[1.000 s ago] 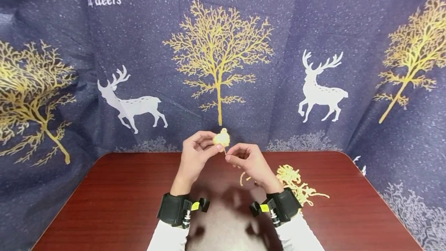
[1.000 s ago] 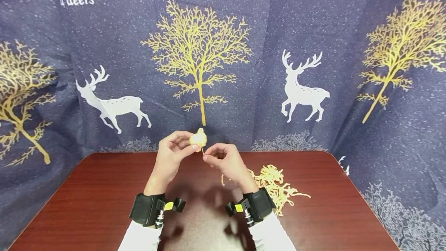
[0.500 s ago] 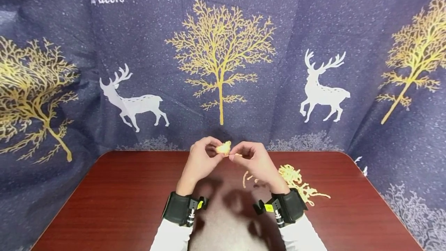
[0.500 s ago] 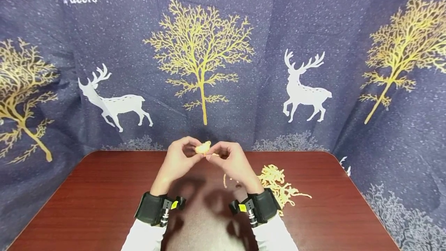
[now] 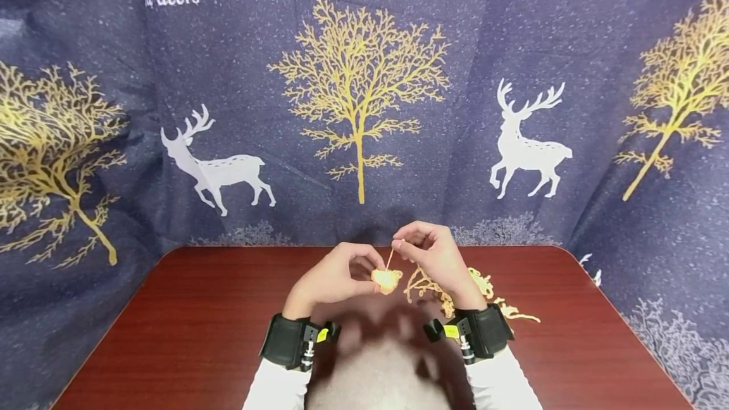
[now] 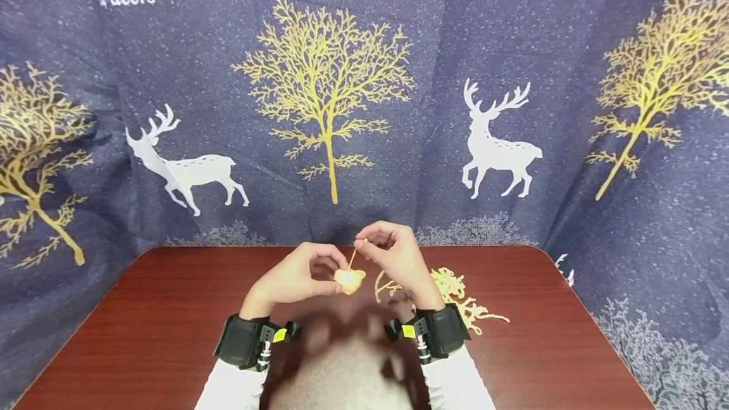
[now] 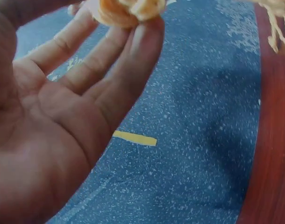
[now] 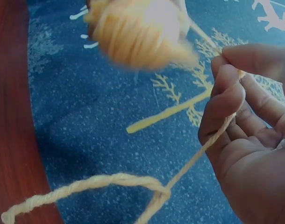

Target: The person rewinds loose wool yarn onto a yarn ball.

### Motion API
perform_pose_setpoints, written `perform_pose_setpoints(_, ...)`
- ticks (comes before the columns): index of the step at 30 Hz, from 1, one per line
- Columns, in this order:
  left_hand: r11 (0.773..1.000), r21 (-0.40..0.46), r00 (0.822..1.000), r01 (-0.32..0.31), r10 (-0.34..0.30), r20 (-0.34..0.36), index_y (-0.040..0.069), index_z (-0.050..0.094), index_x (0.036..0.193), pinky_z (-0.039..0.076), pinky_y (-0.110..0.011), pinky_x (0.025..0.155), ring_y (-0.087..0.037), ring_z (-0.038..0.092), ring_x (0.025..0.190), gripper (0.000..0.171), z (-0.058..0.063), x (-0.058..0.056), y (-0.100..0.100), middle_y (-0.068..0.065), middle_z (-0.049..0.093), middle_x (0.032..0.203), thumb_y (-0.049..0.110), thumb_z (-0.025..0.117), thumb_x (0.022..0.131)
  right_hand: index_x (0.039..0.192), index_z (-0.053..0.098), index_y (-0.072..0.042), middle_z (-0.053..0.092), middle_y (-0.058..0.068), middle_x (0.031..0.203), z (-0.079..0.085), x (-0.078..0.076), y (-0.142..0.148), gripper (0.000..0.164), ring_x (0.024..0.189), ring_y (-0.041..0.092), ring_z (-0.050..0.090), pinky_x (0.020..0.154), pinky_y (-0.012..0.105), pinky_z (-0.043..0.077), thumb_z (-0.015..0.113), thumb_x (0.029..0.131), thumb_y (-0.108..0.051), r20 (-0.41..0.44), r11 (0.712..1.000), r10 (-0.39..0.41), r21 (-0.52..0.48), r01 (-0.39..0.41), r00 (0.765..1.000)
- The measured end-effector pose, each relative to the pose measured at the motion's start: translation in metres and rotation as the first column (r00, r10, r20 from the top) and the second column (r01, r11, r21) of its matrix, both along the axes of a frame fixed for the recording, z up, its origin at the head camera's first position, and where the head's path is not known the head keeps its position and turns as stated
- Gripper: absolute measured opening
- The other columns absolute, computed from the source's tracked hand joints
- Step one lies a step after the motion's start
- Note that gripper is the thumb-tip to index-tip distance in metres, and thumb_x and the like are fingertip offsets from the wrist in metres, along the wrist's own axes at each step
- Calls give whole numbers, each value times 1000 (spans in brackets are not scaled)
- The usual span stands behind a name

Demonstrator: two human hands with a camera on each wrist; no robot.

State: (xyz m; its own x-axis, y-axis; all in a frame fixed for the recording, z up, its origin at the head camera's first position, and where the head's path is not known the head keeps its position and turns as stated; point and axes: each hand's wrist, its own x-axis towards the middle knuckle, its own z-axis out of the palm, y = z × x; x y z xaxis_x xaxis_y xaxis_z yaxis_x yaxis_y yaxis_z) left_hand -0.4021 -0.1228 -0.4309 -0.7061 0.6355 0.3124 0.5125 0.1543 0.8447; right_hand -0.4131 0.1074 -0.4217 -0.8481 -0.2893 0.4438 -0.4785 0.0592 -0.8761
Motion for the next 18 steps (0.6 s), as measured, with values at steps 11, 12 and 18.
perform_pose_setpoints(11,865,458,963,204,-261,65,-7,63,106,61,-33,81,-19,69,96,26,7,3,-8,-12,69,107,-8,75,83,96,73,3,68,21,79,-10,-11,3,10,62,14,60,53,26,51,76,89,-3,9,999,-41,17,41,999)
perform_pose_setpoints(12,844,500,965,192,-255,59,-6,63,106,61,-33,80,-19,69,96,25,8,4,-8,-11,68,108,-8,74,84,95,73,1,68,20,78,-11,-11,2,9,62,14,60,53,26,51,77,89,-4,10,998,-56,42,56,998)
perform_pose_setpoints(18,698,715,992,-52,-48,118,6,67,105,61,-29,78,-18,69,95,30,13,4,-4,-8,68,107,-15,65,83,95,75,-5,72,12,81,-13,-6,-12,8,67,23,64,58,24,52,78,88,-8,9,981,-82,176,79,997)
